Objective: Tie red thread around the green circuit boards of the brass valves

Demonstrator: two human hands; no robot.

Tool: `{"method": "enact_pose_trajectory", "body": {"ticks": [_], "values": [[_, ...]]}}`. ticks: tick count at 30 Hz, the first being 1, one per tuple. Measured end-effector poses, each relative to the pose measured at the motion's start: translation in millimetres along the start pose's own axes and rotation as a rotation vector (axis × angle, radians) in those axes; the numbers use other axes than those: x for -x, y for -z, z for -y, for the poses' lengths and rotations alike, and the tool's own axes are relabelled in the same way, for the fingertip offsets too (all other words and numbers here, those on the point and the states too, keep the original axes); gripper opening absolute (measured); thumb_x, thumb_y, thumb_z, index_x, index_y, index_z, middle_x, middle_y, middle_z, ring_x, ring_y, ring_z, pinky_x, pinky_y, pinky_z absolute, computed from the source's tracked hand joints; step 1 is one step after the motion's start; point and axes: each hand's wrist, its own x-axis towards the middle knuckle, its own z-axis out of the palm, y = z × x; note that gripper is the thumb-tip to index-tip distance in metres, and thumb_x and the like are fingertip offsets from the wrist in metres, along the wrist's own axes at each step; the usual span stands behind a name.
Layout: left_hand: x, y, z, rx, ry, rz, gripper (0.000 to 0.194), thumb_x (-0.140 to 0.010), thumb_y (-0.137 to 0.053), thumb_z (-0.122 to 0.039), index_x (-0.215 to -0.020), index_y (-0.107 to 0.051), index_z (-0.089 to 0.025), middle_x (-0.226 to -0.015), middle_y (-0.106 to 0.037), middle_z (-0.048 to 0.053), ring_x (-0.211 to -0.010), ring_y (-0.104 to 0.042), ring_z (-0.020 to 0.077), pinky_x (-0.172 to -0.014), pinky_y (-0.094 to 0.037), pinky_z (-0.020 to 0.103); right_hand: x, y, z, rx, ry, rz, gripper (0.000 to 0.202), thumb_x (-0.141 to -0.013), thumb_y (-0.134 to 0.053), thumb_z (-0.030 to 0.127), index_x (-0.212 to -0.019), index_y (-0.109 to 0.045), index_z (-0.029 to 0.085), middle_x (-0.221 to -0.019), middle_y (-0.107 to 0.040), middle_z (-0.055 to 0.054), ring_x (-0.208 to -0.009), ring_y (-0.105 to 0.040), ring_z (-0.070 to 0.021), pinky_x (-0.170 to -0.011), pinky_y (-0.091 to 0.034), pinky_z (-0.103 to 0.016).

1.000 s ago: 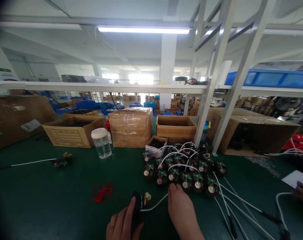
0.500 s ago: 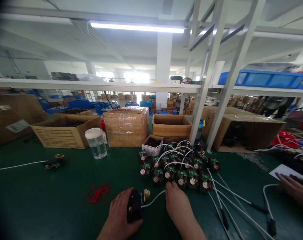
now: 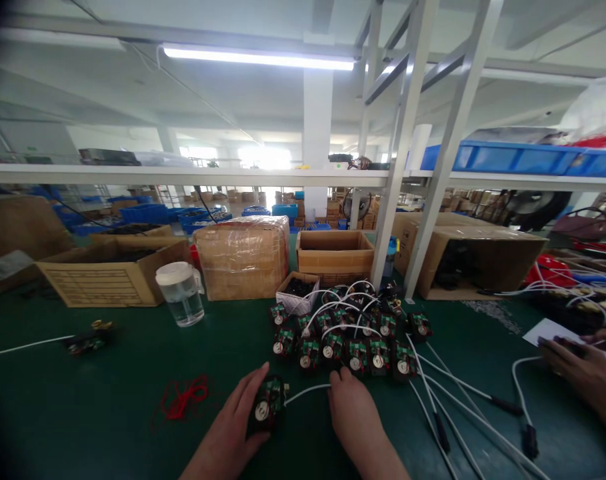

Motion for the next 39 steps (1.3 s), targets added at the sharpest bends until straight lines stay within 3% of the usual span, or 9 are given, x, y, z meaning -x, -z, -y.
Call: {"method": "enact_pose_trajectory", "body": {"ticks": [4, 7, 9, 12, 15, 22, 29, 34, 39], "values": [[2, 10.9, -16, 0.085, 0.018, 0.102, 0.101, -0.062, -0.058, -0.002, -0.154, -0.035, -0.036, -0.163, -0.038, -0.002, -0.15, -0.034, 0.0235, -0.126, -0.027, 0.049, 3, -4, -6, 0.033, 0.013, -0.018, 0.024, -0.095, -0.048, 0.009, -0.106, -0.069, 0.013, -0.111, -0.065, -0.017, -0.104, -0.064, -0.0314, -0.094, -0.049, -0.043], [8, 27.9, -16, 0.103, 0.009, 0.105, 0.101, -0.059, -0.06, -0.002, -0.15, -0.041, -0.04, -0.166, -0.033, -0.004, -0.151, -0.031, 0.0253, -0.126, -0.026, 0.05, 7, -10, -12, 0.075, 0.03, -0.059, 0.024, -0.095, -0.05, 0.011, -0.105, -0.071, 0.014, -0.112, -0.065, -0.017, -0.107, -0.062, -0.0337, -0.096, -0.047, -0.047], [11, 45.6, -7, 0.06, 0.058, 0.035, 0.087, -0.067, -0.059, -0.005, -0.147, -0.047, -0.037, -0.159, -0.044, 0.0, -0.145, -0.039, 0.0259, -0.122, -0.031, 0.051, 11, -13, -16, 0.088, 0.041, -0.108, 0.026, -0.094, -0.051, 0.013, -0.11, -0.071, 0.015, -0.115, -0.064, -0.017, -0.11, -0.06, -0.0344, -0.097, -0.047, -0.048], [10, 76.0, 13, -0.189, 0.21, -0.063, 0.049, -0.085, -0.052, -0.014, -0.13, -0.064, -0.029, -0.126, -0.068, 0.007, -0.123, -0.055, 0.0285, -0.107, -0.043, 0.051, 15, -14, -20, 0.083, 0.057, -0.19, 0.03, -0.095, -0.052, 0.016, -0.12, -0.068, 0.015, -0.121, -0.062, -0.018, -0.114, -0.058, -0.0358, -0.099, -0.046, -0.05], [2, 96.1, 28, -0.431, 0.238, 0.001, 0.03, -0.089, -0.054, -0.019, -0.109, -0.074, -0.028, -0.11, -0.071, 0.006, -0.112, -0.055, 0.029, -0.1, -0.041, 0.05, 16, -11, -20, 0.042, 0.073, -0.241, 0.034, -0.094, -0.053, 0.018, -0.126, -0.066, 0.014, -0.122, -0.061, -0.018, -0.116, -0.057, -0.0362, -0.102, -0.045, -0.051], [-20, 91.0, 43, -0.51, 0.157, 0.125, 0.018, -0.082, -0.063, -0.014, -0.09, -0.075, -0.024, -0.102, -0.068, 0.005, -0.108, -0.053, 0.0289, -0.102, -0.035, 0.05, 21, -13, -14, -0.131, 0.141, -0.285, 0.037, -0.096, -0.049, 0.023, -0.129, -0.063, 0.014, -0.122, -0.06, -0.017, -0.118, -0.056, -0.0347, -0.106, -0.045, -0.052], [-17, 86.3, 46, -0.505, 0.125, 0.168, 0.026, -0.09, -0.05, -0.012, -0.106, -0.069, -0.019, -0.119, -0.063, 0.011, -0.12, -0.051, 0.0306, -0.107, -0.035, 0.052, 27, -4, -9, -0.228, 0.151, -0.292, 0.035, -0.096, -0.045, 0.023, -0.124, -0.065, 0.016, -0.119, -0.061, -0.016, -0.114, -0.058, -0.0327, -0.103, -0.048, -0.05], [-6, 96.8, 29, -0.474, 0.095, 0.154, 0.031, -0.097, -0.034, -0.013, -0.1, -0.064, -0.018, -0.104, -0.062, 0.009, -0.098, -0.056, 0.0241, -0.097, -0.042, 0.045, 30, 5, 0, -0.307, 0.143, -0.293, 0.035, -0.096, -0.044, 0.021, -0.123, -0.066, 0.017, -0.118, -0.062, -0.015, -0.112, -0.059, -0.0307, -0.103, -0.048, -0.049], [-2, 114.9, -6, -0.493, 0.016, 0.125, 0.028, -0.095, -0.033, -0.011, -0.088, -0.059, -0.019, -0.098, -0.06, 0.009, -0.091, -0.053, 0.0245, -0.089, -0.042, 0.044, 32, 25, 26, -0.525, 0.204, -0.223, 0.031, -0.095, -0.046, 0.02, -0.119, -0.066, 0.021, -0.118, -0.061, -0.011, -0.11, -0.06, -0.025, -0.098, -0.05, -0.037]]}}
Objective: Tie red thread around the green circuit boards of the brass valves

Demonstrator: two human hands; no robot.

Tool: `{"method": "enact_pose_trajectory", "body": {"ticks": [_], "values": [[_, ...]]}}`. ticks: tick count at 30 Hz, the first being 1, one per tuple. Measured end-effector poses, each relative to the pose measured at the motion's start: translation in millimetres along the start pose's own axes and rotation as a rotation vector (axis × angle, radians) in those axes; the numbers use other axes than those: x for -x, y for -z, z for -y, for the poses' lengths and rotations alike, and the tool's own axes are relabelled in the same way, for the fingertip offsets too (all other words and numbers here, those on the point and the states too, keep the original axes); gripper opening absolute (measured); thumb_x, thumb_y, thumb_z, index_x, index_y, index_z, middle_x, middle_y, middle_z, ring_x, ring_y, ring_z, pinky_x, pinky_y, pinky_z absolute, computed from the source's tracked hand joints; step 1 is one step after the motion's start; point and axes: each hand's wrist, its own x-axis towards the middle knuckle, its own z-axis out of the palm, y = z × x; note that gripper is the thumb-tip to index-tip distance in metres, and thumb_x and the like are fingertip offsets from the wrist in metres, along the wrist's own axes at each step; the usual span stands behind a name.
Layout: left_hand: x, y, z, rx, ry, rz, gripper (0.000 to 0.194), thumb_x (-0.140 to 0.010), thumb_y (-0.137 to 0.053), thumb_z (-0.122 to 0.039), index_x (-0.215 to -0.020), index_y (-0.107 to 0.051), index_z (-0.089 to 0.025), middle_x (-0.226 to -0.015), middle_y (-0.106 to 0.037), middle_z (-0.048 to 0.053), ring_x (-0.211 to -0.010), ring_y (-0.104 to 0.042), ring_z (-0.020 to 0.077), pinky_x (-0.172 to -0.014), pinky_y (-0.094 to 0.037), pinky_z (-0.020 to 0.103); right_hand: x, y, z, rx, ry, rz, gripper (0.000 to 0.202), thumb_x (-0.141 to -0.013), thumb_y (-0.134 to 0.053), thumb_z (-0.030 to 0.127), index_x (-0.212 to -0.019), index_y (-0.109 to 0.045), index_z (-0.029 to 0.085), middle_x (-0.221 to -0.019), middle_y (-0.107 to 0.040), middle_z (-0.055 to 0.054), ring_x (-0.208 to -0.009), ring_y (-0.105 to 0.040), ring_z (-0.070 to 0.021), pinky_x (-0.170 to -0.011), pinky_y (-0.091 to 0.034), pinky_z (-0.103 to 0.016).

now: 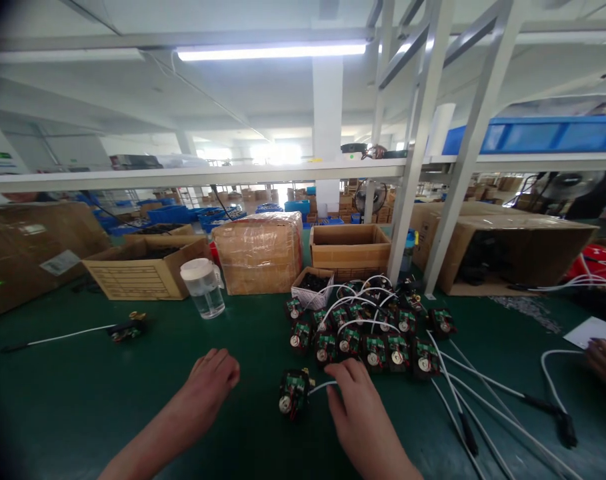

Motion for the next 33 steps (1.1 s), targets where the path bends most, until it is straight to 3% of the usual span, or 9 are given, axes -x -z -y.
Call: {"method": "enact_pose_trajectory", "body": {"ticks": [5, 10, 15, 20, 26, 30, 33], "values": [[10, 25.9, -26, -0.004, -0.067, -0.062, 0.027, -0.093, -0.034, -0.01, -0.086, -0.058, -0.021, -0.095, -0.059, 0.008, -0.091, -0.053, 0.0251, -0.091, -0.041, 0.044, -6, 1, 41, -0.264, 0.07, 0.103, 0.022, -0.094, -0.051, 0.018, -0.108, -0.067, 0.023, -0.11, -0.063, -0.006, -0.1, -0.062, -0.0197, -0.09, -0.05, -0.03], [30, 32.0, -46, 0.083, -0.018, -0.043, 0.024, -0.095, -0.037, -0.018, -0.086, -0.058, -0.022, -0.096, -0.06, 0.008, -0.092, -0.054, 0.0254, -0.093, -0.042, 0.046, 2, -7, 60, -0.393, 0.135, 0.18, 0.028, -0.086, -0.057, 0.015, -0.112, -0.065, 0.022, -0.103, -0.064, -0.003, -0.094, -0.062, -0.0178, -0.085, -0.049, -0.029], [47, 13.2, -51, 0.21, 0.085, 0.076, 0.022, -0.092, -0.041, -0.015, -0.088, -0.061, -0.022, -0.098, -0.065, 0.006, -0.096, -0.057, 0.0234, -0.093, -0.044, 0.041, 14, -19, 56, -0.388, 0.107, 0.23, 0.027, -0.087, -0.056, 0.015, -0.111, -0.066, 0.021, -0.105, -0.066, -0.004, -0.093, -0.063, -0.0179, -0.082, -0.05, -0.028], [38, -17.8, -31, 0.194, 0.239, 0.235, 0.026, -0.093, -0.04, -0.015, -0.092, -0.066, -0.019, -0.104, -0.068, 0.01, -0.101, -0.062, 0.0249, -0.09, -0.045, 0.039, 21, -36, 42, -0.279, 0.075, 0.261, 0.027, -0.088, -0.051, 0.012, -0.11, -0.066, 0.021, -0.11, -0.065, -0.008, -0.1, -0.063, -0.0198, -0.086, -0.05, -0.029], [36, -26.8, -2, 0.215, 0.386, 0.18, 0.031, -0.095, -0.036, -0.015, -0.105, -0.065, -0.018, -0.115, -0.066, 0.012, -0.109, -0.063, 0.0248, -0.091, -0.045, 0.037, 28, -47, 31, -0.154, 0.098, 0.325, 0.025, -0.09, -0.049, 0.011, -0.107, -0.066, 0.02, -0.105, -0.064, -0.007, -0.096, -0.063, -0.0202, -0.084, -0.05, -0.029], [43, -28.5, -3, 0.237, 0.449, 0.164, 0.023, -0.093, -0.043, -0.016, -0.096, -0.065, -0.021, -0.106, -0.066, 0.007, -0.102, -0.065, 0.0225, -0.085, -0.047, 0.033, 33, -62, 28, -0.05, 0.135, 0.403, 0.03, -0.093, -0.045, 0.008, -0.108, -0.068, 0.02, -0.105, -0.063, -0.008, -0.099, -0.063, -0.0213, -0.087, -0.051, -0.03], [52, -38.7, -10, 0.265, 0.462, 0.147, 0.023, -0.091, -0.044, -0.014, -0.093, -0.065, -0.022, -0.101, -0.065, 0.004, -0.099, -0.066, 0.0207, -0.082, -0.047, 0.031, 36, -82, 30, 0.041, 0.136, 0.476, 0.045, -0.088, -0.045, 0.002, -0.124, -0.065, 0.019, -0.113, -0.062, -0.011, -0.106, -0.062, -0.0235, -0.094, -0.051, -0.032]]}}
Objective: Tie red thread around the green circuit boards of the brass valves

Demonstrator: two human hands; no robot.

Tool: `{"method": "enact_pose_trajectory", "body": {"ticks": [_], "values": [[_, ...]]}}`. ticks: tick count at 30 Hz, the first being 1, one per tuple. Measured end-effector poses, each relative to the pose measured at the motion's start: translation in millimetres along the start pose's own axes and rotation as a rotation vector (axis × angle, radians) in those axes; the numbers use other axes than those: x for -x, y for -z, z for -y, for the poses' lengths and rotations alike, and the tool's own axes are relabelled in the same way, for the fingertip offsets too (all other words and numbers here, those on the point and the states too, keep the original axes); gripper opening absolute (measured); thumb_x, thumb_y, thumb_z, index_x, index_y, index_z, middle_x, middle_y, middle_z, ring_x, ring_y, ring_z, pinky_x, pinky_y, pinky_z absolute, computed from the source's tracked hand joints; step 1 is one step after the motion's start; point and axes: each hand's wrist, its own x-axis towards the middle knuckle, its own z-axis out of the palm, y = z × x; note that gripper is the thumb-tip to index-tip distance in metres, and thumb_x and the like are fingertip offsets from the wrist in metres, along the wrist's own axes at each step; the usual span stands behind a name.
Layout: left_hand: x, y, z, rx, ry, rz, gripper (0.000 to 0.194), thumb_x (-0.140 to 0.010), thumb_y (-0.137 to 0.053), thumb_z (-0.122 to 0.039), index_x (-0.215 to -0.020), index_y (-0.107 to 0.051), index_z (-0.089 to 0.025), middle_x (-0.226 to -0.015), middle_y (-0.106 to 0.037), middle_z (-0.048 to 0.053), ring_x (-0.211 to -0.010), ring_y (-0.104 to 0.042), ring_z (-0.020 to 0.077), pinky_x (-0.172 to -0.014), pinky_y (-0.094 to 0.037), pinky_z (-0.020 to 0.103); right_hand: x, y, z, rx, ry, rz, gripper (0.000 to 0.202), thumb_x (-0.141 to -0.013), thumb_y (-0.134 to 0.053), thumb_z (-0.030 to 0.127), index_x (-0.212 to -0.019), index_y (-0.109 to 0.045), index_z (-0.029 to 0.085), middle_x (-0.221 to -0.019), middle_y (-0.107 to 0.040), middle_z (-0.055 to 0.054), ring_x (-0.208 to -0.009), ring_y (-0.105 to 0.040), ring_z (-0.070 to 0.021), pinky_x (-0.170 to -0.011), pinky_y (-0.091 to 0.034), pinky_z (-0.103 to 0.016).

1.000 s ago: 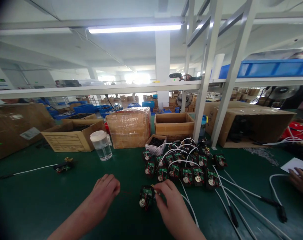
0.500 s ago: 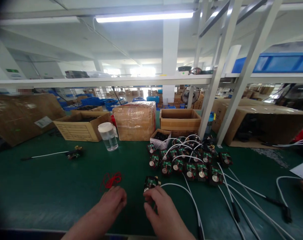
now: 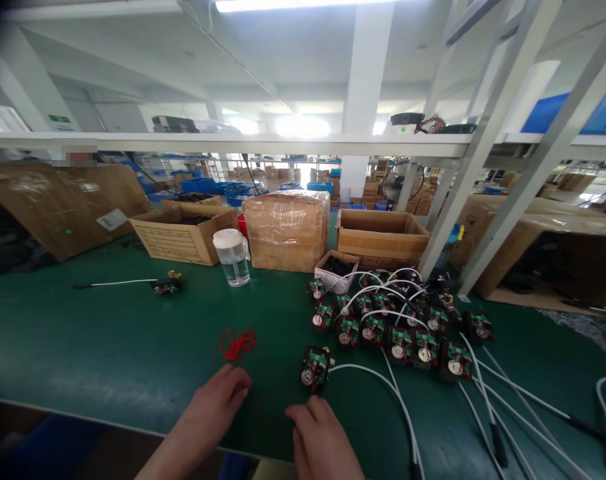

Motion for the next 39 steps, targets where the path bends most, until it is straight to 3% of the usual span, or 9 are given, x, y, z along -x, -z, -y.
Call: {"method": "enact_pose_trajectory", "body": {"ticks": [3, 7, 9, 13, 18, 22, 27, 34, 39], "values": [[10, -17.5, 6, 0.097, 0.007, -0.085, 0.026, -0.092, -0.04, -0.013, -0.096, -0.065, -0.021, -0.101, -0.063, 0.006, -0.094, -0.067, 0.0198, -0.082, -0.049, 0.031, -8, -17, 6, 0.116, -0.063, 0.026, 0.062, -0.08, -0.05, -0.002, -0.137, -0.059, 0.02, -0.119, -0.061, -0.014, -0.11, -0.059, -0.0286, -0.1, -0.049, -0.04], [25, -37.4, 18, 0.247, -0.012, -0.146, 0.024, -0.093, -0.041, -0.017, -0.1, -0.064, -0.022, -0.103, -0.063, 0.006, -0.096, -0.067, 0.0203, -0.088, -0.051, 0.033, -9, -28, 2, 0.073, -0.04, -0.043, 0.046, -0.082, -0.049, -0.001, -0.118, -0.066, 0.021, -0.113, -0.06, -0.012, -0.106, -0.06, -0.0274, -0.096, -0.051, -0.04], [29, -40.7, 20, 0.274, -0.027, -0.131, 0.023, -0.092, -0.044, -0.02, -0.1, -0.065, -0.023, -0.103, -0.064, 0.006, -0.097, -0.067, 0.0214, -0.09, -0.052, 0.036, -4, -33, -8, -0.032, -0.004, -0.143, 0.043, -0.089, -0.042, 0.001, -0.121, -0.062, 0.02, -0.111, -0.059, -0.011, -0.104, -0.061, -0.0236, -0.095, -0.052, -0.035], [19, -30.7, 6, 0.236, -0.067, -0.095, 0.019, -0.09, -0.049, -0.018, -0.096, -0.066, -0.023, -0.099, -0.065, 0.005, -0.096, -0.066, 0.0213, -0.088, -0.051, 0.035, 10, -47, -27, -0.159, 0.054, -0.336, 0.046, -0.089, -0.042, 0.001, -0.128, -0.056, 0.021, -0.103, -0.059, -0.008, -0.092, -0.063, -0.02, -0.085, -0.055, -0.03], [-14, -12.4, -27, 0.086, -0.252, -0.009, 0.02, -0.086, -0.058, -0.013, -0.098, -0.07, -0.024, -0.103, -0.067, 0.002, -0.102, -0.064, 0.0192, -0.09, -0.047, 0.032, 15, -56, -26, -0.233, 0.082, -0.541, 0.044, -0.089, -0.041, 0.001, -0.122, -0.057, 0.023, -0.096, -0.058, -0.005, -0.085, -0.063, -0.0189, -0.076, -0.054, -0.027], [-34, -11.8, -41, -0.027, -0.367, 0.057, 0.019, -0.085, -0.062, -0.015, -0.099, -0.071, -0.025, -0.105, -0.068, 0.003, -0.107, -0.062, 0.0235, -0.089, -0.045, 0.035, 13, -55, -25, -0.239, 0.111, -0.561, 0.045, -0.089, -0.04, 0.0, -0.122, -0.057, 0.025, -0.094, -0.058, -0.004, -0.082, -0.063, -0.0179, -0.073, -0.053, -0.025], [-37, -15.3, -48, -0.142, -0.428, 0.111, 0.018, -0.089, -0.053, -0.013, -0.09, -0.069, -0.019, -0.103, -0.068, 0.008, -0.105, -0.061, 0.0289, -0.09, -0.044, 0.043, 14, -53, -34, -0.228, 0.17, -0.499, 0.048, -0.088, -0.044, -0.001, -0.125, -0.056, 0.026, -0.098, -0.061, -0.005, -0.085, -0.065, -0.0174, -0.076, -0.055, -0.024], [-18, -13.2, -49, -0.213, -0.468, 0.126, 0.028, -0.094, -0.037, -0.008, -0.099, -0.064, -0.015, -0.11, -0.065, 0.014, -0.104, -0.057, 0.0286, -0.093, -0.041, 0.045, 14, -50, -30, -0.292, 0.158, -0.52, 0.045, -0.089, -0.044, 0.0, -0.125, -0.056, 0.025, -0.097, -0.06, -0.004, -0.084, -0.065, -0.0167, -0.075, -0.054, -0.023], [7, -7.4, -45, 0.092, -0.39, 0.094, 0.021, -0.096, -0.036, -0.016, -0.092, -0.057, -0.019, -0.102, -0.062, 0.008, -0.097, -0.055, 0.0222, -0.089, -0.041, 0.037, 14, -43, -26, -0.438, 0.083, -0.49, 0.029, -0.097, -0.046, 0.012, -0.12, -0.059, 0.024, -0.097, -0.061, -0.005, -0.085, -0.064, -0.0172, -0.072, -0.051, -0.023]]}}
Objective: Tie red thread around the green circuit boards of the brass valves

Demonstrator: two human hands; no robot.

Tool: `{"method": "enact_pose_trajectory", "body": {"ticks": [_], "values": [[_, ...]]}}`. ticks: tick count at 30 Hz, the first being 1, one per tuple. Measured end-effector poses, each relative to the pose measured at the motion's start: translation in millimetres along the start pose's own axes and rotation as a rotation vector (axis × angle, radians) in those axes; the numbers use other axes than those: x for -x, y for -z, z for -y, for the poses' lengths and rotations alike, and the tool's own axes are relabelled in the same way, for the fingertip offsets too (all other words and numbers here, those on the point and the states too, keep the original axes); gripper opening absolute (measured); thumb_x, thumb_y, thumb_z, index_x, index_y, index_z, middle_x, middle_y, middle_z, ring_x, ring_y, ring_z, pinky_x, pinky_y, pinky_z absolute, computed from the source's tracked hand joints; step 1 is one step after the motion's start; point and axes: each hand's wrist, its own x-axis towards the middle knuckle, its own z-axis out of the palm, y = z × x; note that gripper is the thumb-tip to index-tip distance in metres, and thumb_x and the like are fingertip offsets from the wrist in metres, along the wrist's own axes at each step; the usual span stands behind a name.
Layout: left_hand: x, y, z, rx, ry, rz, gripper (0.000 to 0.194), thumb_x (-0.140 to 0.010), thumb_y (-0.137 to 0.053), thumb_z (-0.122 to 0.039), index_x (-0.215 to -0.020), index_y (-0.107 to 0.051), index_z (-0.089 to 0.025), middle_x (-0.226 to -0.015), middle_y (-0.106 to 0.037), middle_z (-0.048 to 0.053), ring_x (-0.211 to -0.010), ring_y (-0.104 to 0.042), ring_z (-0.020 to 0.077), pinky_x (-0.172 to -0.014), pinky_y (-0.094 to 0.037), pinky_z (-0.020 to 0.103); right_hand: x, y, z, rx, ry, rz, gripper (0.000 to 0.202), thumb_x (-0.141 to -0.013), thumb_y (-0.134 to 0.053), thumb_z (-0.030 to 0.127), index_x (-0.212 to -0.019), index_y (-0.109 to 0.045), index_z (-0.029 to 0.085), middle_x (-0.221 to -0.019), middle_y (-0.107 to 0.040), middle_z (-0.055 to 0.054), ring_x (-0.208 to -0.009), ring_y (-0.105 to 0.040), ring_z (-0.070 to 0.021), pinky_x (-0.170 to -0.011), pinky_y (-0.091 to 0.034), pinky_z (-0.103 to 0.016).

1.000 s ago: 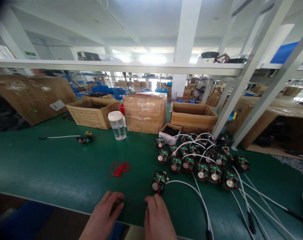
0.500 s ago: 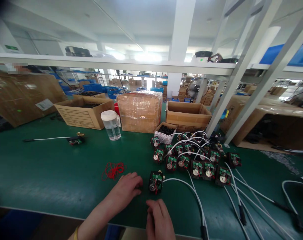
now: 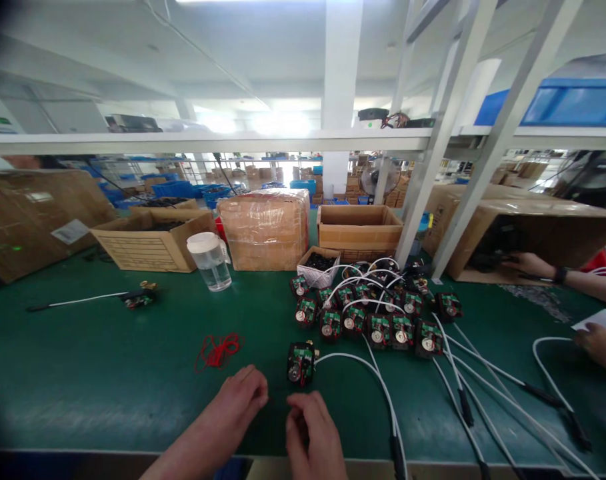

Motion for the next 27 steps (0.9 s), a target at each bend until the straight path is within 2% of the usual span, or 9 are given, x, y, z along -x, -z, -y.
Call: {"method": "enact_pose_trajectory", "body": {"ticks": [4, 9, 12, 18, 23, 27], "values": [[9, 2.1, -14, 0.245, 0.076, 0.001, 0.015, -0.092, -0.039, -0.027, -0.083, -0.05, -0.022, -0.094, -0.058, 0.006, -0.088, -0.053, 0.0206, -0.083, -0.041, 0.033, -9, 10, 15, -0.108, -0.064, 0.004, 0.02, -0.098, -0.05, 0.024, -0.112, -0.064, 0.024, -0.095, -0.06, -0.004, -0.084, -0.062, -0.018, -0.072, -0.049, -0.025], [3, 4.9, -28, 0.341, 0.14, -0.015, 0.018, -0.086, -0.04, -0.038, -0.078, -0.046, -0.023, -0.084, -0.053, 0.003, -0.081, -0.049, 0.0205, -0.075, -0.039, 0.032, -21, 28, 32, -0.227, -0.105, 0.032, 0.027, -0.1, -0.049, 0.041, -0.1, -0.07, 0.023, -0.092, -0.061, -0.004, -0.086, -0.061, -0.0199, -0.076, -0.046, -0.029], [-1, 8.5, -33, 0.402, 0.164, 0.001, 0.02, -0.082, -0.042, -0.042, -0.076, -0.046, -0.024, -0.079, -0.05, 0.0, -0.079, -0.047, 0.0199, -0.072, -0.037, 0.03, -29, 38, 36, -0.247, -0.145, 0.048, 0.03, -0.099, -0.051, 0.045, -0.096, -0.071, 0.022, -0.091, -0.061, -0.004, -0.087, -0.059, -0.0202, -0.078, -0.043, -0.031], [-8, 9.7, -36, 0.475, 0.151, 0.017, 0.025, -0.081, -0.045, -0.047, -0.075, -0.047, -0.023, -0.076, -0.047, -0.001, -0.079, -0.045, 0.0193, -0.072, -0.038, 0.029, -38, 45, 36, -0.333, -0.139, 0.052, 0.025, -0.092, -0.062, 0.043, -0.1, -0.072, 0.022, -0.09, -0.059, -0.002, -0.082, -0.056, -0.0183, -0.074, -0.043, -0.03], [-12, 6.6, -34, 0.468, 0.122, 0.015, 0.024, -0.082, -0.045, -0.046, -0.075, -0.047, -0.023, -0.077, -0.047, -0.001, -0.079, -0.045, 0.019, -0.073, -0.038, 0.029, -43, 42, 34, -0.348, -0.169, 0.016, 0.015, -0.083, -0.068, 0.029, -0.095, -0.071, 0.021, -0.088, -0.06, -0.001, -0.077, -0.056, -0.0166, -0.068, -0.043, -0.027], [-15, 5.5, -33, 0.454, 0.09, 0.038, 0.023, -0.082, -0.046, -0.044, -0.075, -0.047, -0.023, -0.076, -0.047, -0.001, -0.078, -0.045, 0.0186, -0.072, -0.038, 0.029, -47, 44, 34, -0.402, -0.211, -0.011, 0.028, -0.081, -0.065, 0.025, -0.109, -0.066, 0.022, -0.085, -0.061, 0.0, -0.077, -0.056, -0.0167, -0.07, -0.044, -0.028]]}}
